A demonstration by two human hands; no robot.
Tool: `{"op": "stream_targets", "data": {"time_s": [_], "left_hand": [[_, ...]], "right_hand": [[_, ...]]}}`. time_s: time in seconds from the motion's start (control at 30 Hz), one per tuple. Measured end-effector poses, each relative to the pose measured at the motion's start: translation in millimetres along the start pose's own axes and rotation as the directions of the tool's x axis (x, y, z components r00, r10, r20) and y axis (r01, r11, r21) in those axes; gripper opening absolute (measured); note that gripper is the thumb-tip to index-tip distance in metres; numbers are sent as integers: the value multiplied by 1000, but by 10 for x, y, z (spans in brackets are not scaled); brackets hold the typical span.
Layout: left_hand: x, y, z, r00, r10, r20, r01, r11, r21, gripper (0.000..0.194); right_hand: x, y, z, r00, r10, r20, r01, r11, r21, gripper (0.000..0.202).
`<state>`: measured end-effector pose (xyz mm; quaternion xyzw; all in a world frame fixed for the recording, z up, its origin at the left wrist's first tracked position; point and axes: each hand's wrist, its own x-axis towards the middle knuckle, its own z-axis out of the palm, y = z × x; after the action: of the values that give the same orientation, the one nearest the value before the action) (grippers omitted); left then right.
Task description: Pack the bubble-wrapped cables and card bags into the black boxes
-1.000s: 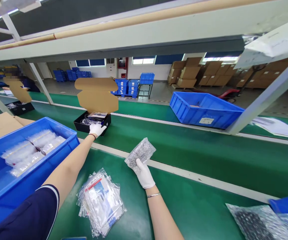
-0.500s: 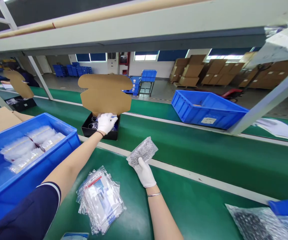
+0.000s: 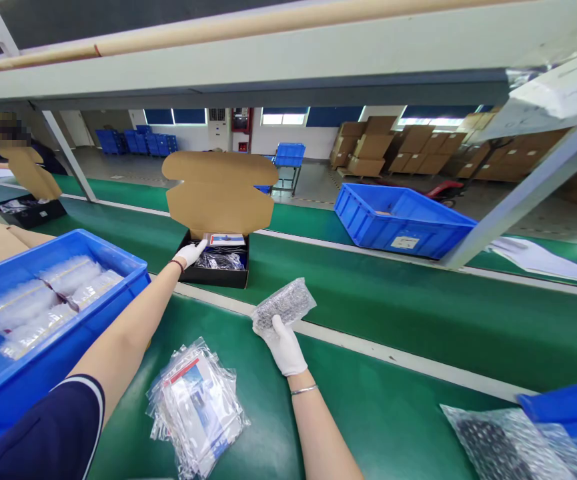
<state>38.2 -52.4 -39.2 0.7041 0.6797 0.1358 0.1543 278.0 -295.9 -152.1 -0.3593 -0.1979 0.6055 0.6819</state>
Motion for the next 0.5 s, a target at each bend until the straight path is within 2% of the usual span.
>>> {"op": "stream_targets", "data": {"time_s": [0.1, 0.2, 0.27, 0.37, 0.43, 0.47, 0.5], "left_hand": [[-207, 51, 114, 999, 25, 40, -28, 998, 65, 93], [-433, 82, 212, 994, 103, 38, -107, 986, 127, 101], [-558, 121, 276, 985, 175, 15, -174, 962, 209, 100], [-673, 230, 385, 982, 185, -41, -165, 940, 300, 91], [-708, 320, 463, 988, 145, -56, -122, 945, 302, 83], [-720, 363, 500, 989, 135, -55, -112, 946, 305, 81], [-731, 404, 534, 990, 130, -52, -108, 946, 307, 79]], "right_hand": [[-22, -11, 17, 998, -14, -58, 12, 999, -45, 38], [11, -75, 118, 998, -57, -38, 51, 988, -147, 33], [110, -176, 297, 994, -112, 2, 106, 937, -332, 35], [400, -409, 791, 982, -182, 42, 172, 792, -585, 47], [661, -569, 1236, 974, -206, 89, 202, 633, -747, 59], [800, -632, 1469, 958, -243, 150, 236, 378, -895, 61], [940, -676, 1695, 949, -215, 229, 245, 49, -968, 59]]}}
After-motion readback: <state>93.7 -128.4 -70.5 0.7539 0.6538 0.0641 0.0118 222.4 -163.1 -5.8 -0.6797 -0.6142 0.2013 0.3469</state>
